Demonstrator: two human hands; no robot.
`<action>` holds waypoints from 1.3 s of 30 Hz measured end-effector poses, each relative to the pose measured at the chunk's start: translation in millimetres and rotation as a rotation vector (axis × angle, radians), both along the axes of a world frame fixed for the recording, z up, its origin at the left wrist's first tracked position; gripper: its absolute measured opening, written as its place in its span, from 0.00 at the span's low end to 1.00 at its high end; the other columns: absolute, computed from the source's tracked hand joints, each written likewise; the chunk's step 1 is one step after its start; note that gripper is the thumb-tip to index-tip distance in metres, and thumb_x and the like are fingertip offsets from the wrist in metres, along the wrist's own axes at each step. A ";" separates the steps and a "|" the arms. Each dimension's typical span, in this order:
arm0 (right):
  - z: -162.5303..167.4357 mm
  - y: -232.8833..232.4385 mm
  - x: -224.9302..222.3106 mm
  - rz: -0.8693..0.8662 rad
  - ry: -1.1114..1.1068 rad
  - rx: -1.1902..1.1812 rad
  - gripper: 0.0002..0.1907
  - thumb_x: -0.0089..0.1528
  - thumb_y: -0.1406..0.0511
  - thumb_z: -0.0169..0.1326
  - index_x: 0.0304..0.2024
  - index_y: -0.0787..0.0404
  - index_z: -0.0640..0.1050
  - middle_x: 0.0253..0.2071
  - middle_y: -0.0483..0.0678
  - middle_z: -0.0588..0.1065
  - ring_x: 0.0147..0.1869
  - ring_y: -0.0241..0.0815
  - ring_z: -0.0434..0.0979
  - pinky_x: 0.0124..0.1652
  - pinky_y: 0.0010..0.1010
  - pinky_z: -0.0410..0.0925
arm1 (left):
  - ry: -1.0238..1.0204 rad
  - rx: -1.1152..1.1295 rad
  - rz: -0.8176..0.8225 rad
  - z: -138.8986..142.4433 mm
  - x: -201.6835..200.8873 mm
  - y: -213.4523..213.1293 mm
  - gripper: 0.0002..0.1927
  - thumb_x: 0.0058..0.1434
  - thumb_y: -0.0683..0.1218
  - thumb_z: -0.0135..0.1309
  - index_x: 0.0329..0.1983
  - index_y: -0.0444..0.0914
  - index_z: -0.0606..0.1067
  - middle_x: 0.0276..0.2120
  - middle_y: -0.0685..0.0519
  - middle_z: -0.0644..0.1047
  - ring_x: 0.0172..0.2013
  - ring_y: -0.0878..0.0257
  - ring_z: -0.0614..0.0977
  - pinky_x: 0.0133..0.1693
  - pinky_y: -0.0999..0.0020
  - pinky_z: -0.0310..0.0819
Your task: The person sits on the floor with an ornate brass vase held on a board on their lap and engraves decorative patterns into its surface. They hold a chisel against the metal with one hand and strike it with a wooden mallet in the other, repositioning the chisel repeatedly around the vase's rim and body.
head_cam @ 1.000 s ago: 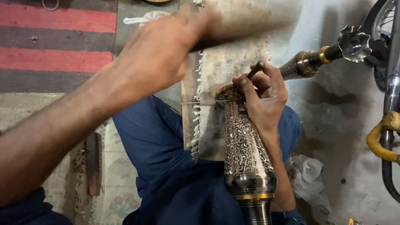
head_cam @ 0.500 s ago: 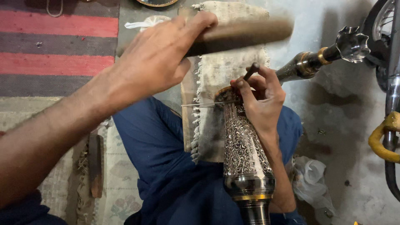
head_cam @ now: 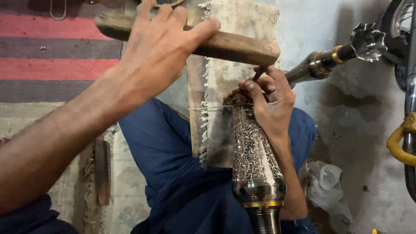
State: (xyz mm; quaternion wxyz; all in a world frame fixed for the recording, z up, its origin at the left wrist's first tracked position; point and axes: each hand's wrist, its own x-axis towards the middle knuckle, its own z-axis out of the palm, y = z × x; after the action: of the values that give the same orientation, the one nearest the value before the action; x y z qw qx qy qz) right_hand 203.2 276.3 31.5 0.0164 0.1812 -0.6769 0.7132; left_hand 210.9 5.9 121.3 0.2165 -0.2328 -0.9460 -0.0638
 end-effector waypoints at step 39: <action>-13.7 8.1 3.7 -0.134 -0.027 -0.058 0.15 0.73 0.76 0.54 0.59 0.67 0.67 0.42 0.56 0.80 0.47 0.42 0.84 0.50 0.31 0.79 | -0.120 0.195 -0.148 21.2 -4.9 8.9 0.32 0.54 0.34 0.56 0.65 0.34 0.69 0.48 0.34 0.77 0.46 0.35 0.79 0.44 0.43 0.72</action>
State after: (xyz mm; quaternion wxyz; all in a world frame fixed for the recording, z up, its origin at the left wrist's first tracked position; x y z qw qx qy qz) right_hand 206.9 284.4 17.8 0.0602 0.1253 -0.6669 0.7321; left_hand 206.0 14.9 142.4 0.1760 -0.2754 -0.9268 -0.1849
